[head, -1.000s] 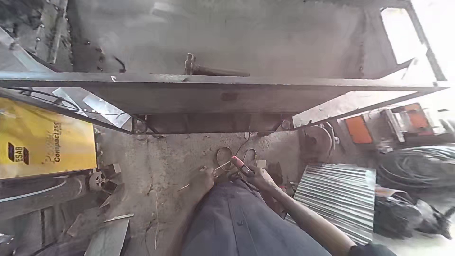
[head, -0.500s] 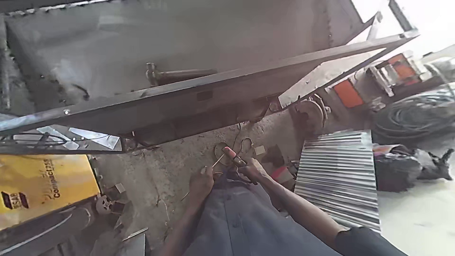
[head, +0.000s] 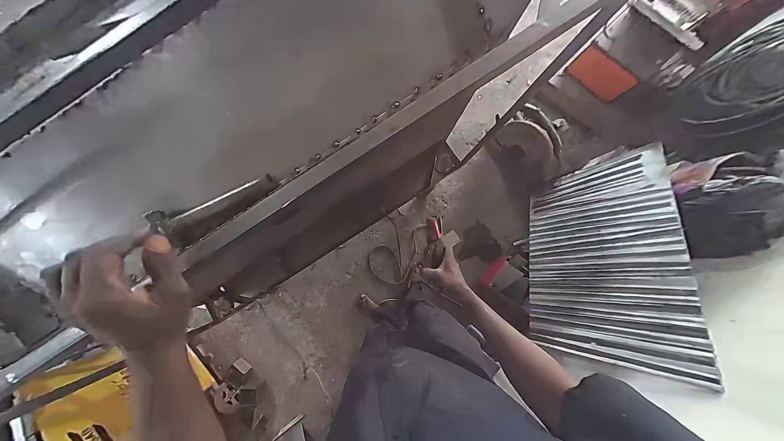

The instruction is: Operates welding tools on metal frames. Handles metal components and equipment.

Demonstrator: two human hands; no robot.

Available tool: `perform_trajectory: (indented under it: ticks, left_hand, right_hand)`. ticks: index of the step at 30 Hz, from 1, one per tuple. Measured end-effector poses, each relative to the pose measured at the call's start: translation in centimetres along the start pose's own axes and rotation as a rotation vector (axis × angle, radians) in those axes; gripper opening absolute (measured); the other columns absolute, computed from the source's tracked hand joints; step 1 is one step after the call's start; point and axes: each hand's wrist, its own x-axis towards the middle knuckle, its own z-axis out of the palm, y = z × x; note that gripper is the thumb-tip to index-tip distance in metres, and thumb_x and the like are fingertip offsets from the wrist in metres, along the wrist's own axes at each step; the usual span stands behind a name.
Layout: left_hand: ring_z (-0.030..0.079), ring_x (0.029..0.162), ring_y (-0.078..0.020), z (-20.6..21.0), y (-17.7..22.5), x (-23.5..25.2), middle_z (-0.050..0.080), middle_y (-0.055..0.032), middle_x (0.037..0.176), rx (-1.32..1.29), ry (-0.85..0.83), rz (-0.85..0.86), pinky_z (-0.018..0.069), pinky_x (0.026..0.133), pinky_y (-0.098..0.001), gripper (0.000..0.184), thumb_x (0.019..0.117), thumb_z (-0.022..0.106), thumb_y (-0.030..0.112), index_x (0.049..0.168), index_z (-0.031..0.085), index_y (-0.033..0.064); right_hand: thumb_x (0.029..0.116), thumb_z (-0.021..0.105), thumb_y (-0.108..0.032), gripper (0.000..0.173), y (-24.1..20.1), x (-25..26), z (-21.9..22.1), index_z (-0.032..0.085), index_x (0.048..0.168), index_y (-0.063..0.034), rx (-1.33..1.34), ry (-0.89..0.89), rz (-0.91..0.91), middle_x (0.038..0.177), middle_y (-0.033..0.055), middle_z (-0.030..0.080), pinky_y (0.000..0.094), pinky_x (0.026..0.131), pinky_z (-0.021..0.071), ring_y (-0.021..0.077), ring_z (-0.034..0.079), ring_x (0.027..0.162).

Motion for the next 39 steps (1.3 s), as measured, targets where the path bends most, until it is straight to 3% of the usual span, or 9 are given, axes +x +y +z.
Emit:
perform_trajectory:
  ticks: [3, 5, 8, 12, 20, 26, 32, 36, 39]
  left_hand:
    - [0.067, 0.094, -0.0330, 2.1, -0.7, 3.5, 0.068, -0.0187, 0.100, 0.031, -0.386, -0.256, 0.0515, 0.083, -0.0615, 0.074, 0.1016, 0.032, 0.072, 0.116, 0.066, 0.0080]
    - [0.068, 0.090, -0.0378, 1.7, 0.8, 4.6, 0.070, -0.0210, 0.096, 0.045, -0.548, -0.326, 0.0495, 0.079, -0.0676, 0.081, 0.0984, 0.029, 0.077, 0.113, 0.070, 0.0091]
    - [0.069, 0.087, -0.0272, 1.6, 0.1, 4.2, 0.071, -0.0133, 0.096, 0.012, -0.552, -0.330, 0.0530, 0.079, -0.0584, 0.068, 0.1012, 0.036, 0.070, 0.112, 0.073, 0.0128]
    - [0.068, 0.088, -0.0078, 2.2, -1.6, 3.6, 0.072, -0.0017, 0.100, -0.322, -0.518, -0.389, 0.0572, 0.082, -0.0290, 0.044, 0.1056, 0.050, 0.046, 0.112, 0.071, 0.0082]
    - [0.070, 0.089, -0.0073, 1.9, -2.2, 3.5, 0.073, -0.0002, 0.099, -0.335, -0.538, -0.420, 0.0587, 0.083, -0.0276, 0.042, 0.1049, 0.052, 0.045, 0.112, 0.071, 0.0087]
    - [0.064, 0.073, -0.0013, 1.9, -1.4, 3.7, 0.069, 0.0034, 0.086, -0.260, -0.513, -0.404, 0.0550, 0.069, -0.0230, 0.041, 0.1031, 0.055, 0.048, 0.104, 0.071, 0.0106]
    - [0.064, 0.071, -0.0047, 1.8, -0.7, 3.8, 0.069, 0.0020, 0.084, -0.239, -0.521, -0.448, 0.0555, 0.067, -0.0270, 0.045, 0.1018, 0.054, 0.053, 0.102, 0.072, 0.0115]
    - [0.067, 0.077, -0.0069, 1.9, -1.5, 3.5, 0.071, 0.0001, 0.090, -0.250, -0.518, -0.454, 0.0574, 0.073, -0.0297, 0.045, 0.1025, 0.054, 0.051, 0.106, 0.073, 0.0106]
    - [0.066, 0.072, -0.0064, 2.1, -1.8, 3.9, 0.070, 0.0012, 0.084, -0.231, -0.503, -0.426, 0.0563, 0.067, -0.0294, 0.045, 0.1016, 0.054, 0.054, 0.102, 0.073, 0.0138]
  right_hand:
    - [0.0674, 0.092, -0.037, 0.106, -0.3, 5.1, 1.3, 0.035, 0.149, -0.0018, -0.096, 0.138, -0.005, 0.117, 0.0215, 0.068, 0.0548, 0.095, 0.0554, 0.0342, 0.068, 0.107]
    - [0.0697, 0.093, -0.037, 0.104, 0.2, 8.5, 2.5, 0.036, 0.149, -0.0013, -0.085, 0.173, -0.022, 0.116, 0.0228, 0.068, 0.0560, 0.095, 0.0549, 0.0360, 0.068, 0.105]
    - [0.0679, 0.093, -0.035, 0.108, 1.2, 13.1, 4.5, 0.033, 0.151, -0.0011, -0.081, 0.224, -0.028, 0.124, 0.0274, 0.064, 0.0612, 0.095, 0.0534, 0.0416, 0.066, 0.111]
    - [0.0689, 0.093, -0.037, 0.108, 0.8, 16.1, 6.3, 0.033, 0.152, -0.0038, -0.089, 0.267, -0.007, 0.132, 0.0283, 0.060, 0.0651, 0.094, 0.0528, 0.0445, 0.064, 0.115]
    - [0.0698, 0.093, -0.036, 0.099, 0.3, 16.2, 7.2, 0.039, 0.146, -0.0022, -0.062, 0.215, 0.036, 0.117, 0.0245, 0.067, 0.0604, 0.090, 0.0550, 0.0394, 0.068, 0.104]
    - [0.0701, 0.091, -0.036, 0.099, -0.1, 15.2, 7.0, 0.039, 0.147, -0.0031, -0.167, 0.114, 0.092, 0.124, 0.0235, 0.065, 0.0602, 0.096, 0.0534, 0.0394, 0.067, 0.111]
    - [0.0682, 0.092, -0.036, 0.101, -0.1, 14.2, 6.4, 0.040, 0.147, -0.0015, -0.043, 0.240, 0.060, 0.119, 0.0242, 0.067, 0.0606, 0.093, 0.0539, 0.0389, 0.067, 0.107]
    - [0.0732, 0.091, -0.038, 0.096, 0.2, 14.4, 6.0, 0.040, 0.147, -0.0031, -0.143, 0.072, 0.109, 0.116, 0.0233, 0.068, 0.0609, 0.092, 0.0548, 0.0392, 0.069, 0.104]
    - [0.0711, 0.090, -0.038, 0.094, 0.3, 14.2, 6.6, 0.042, 0.143, -0.0025, -0.151, 0.091, 0.057, 0.113, 0.0208, 0.068, 0.0582, 0.090, 0.0554, 0.0365, 0.069, 0.102]
